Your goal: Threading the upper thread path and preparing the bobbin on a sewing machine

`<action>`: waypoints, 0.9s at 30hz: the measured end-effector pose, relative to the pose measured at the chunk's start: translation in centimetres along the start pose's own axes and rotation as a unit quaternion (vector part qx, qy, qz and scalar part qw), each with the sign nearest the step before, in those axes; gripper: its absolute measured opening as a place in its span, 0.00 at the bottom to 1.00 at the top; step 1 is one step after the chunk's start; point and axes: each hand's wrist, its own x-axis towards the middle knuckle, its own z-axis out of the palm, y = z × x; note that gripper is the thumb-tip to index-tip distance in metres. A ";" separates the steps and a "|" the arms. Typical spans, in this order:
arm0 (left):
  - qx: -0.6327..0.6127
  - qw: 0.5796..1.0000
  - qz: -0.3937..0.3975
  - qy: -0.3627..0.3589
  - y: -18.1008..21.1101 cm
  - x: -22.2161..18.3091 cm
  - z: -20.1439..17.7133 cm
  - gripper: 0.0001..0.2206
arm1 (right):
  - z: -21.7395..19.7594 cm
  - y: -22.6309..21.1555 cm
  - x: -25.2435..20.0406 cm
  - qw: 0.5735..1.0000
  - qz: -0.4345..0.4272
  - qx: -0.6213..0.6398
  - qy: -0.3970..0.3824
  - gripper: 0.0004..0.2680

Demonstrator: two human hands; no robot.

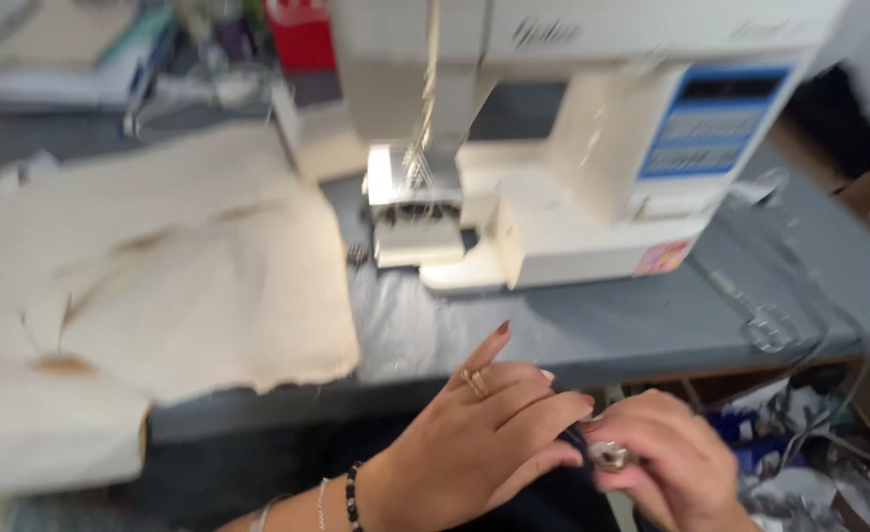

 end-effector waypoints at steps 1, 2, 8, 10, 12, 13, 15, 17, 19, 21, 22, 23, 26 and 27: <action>0.005 1.000 0.028 0.004 -0.5 1.9 -0.8 0.14 | -1.2 0.7 0.9 1.000 -0.011 -0.020 0.018 0.12; 0.010 0.997 0.069 0.019 -0.9 3.9 -1.5 0.09 | -2.5 1.3 1.8 0.998 0.012 -0.055 0.034 0.13; -0.008 0.997 0.053 0.059 -5.5 15.1 -3.4 0.07 | -9.7 5.5 14.2 0.973 0.094 0.029 0.208 0.12; 0.000 0.997 0.005 0.077 -7.4 16.7 -3.4 0.07 | -11.4 8.1 17.5 0.967 0.084 0.107 0.215 0.11; -0.021 0.995 -0.053 0.080 -10.3 16.4 -1.9 0.09 | -12.3 11.2 19.0 0.951 0.053 0.168 0.253 0.13; -0.019 0.995 -0.048 0.080 -10.2 16.5 -0.9 0.09 | -12.8 11.4 19.5 0.951 0.050 0.167 0.256 0.13; -0.127 0.978 -0.075 0.150 -10.2 16.5 1.0 0.07 | -13.6 11.8 20.5 0.938 0.099 0.191 0.273 0.13; -0.166 0.970 -0.059 0.169 -6.8 18.5 0.4 0.07 | -14.7 13.8 21.3 0.932 0.121 0.216 0.264 0.13; -0.208 0.959 -0.046 0.189 -4.5 20.5 -0.1 0.08 | -15.7 15.7 22.3 0.926 0.146 0.239 0.253 0.14; -0.183 0.958 -0.017 0.220 -3.2 22.6 -0.8 0.08 | -16.8 17.6 23.7 0.924 0.184 0.264 0.206 0.10; -0.185 0.958 -0.013 0.221 -3.8 23.4 -1.2 0.08 | -16.6 17.7 24.4 0.925 0.182 0.261 0.207 0.10; -0.093 0.967 -0.020 0.235 -4.3 24.2 -1.5 0.09 | -16.4 17.8 24.9 0.934 0.185 0.237 0.194 0.10; 0.052 0.964 -0.065 0.254 -6.1 25.5 -2.4 0.09 | -15.9 19.2 26.6 0.965 0.150 0.147 0.154 0.10; 0.107 0.953 -0.103 0.264 -6.7 25.8 -2.8 0.09 | -15.8 19.8 27.5 0.983 0.107 0.082 0.122 0.10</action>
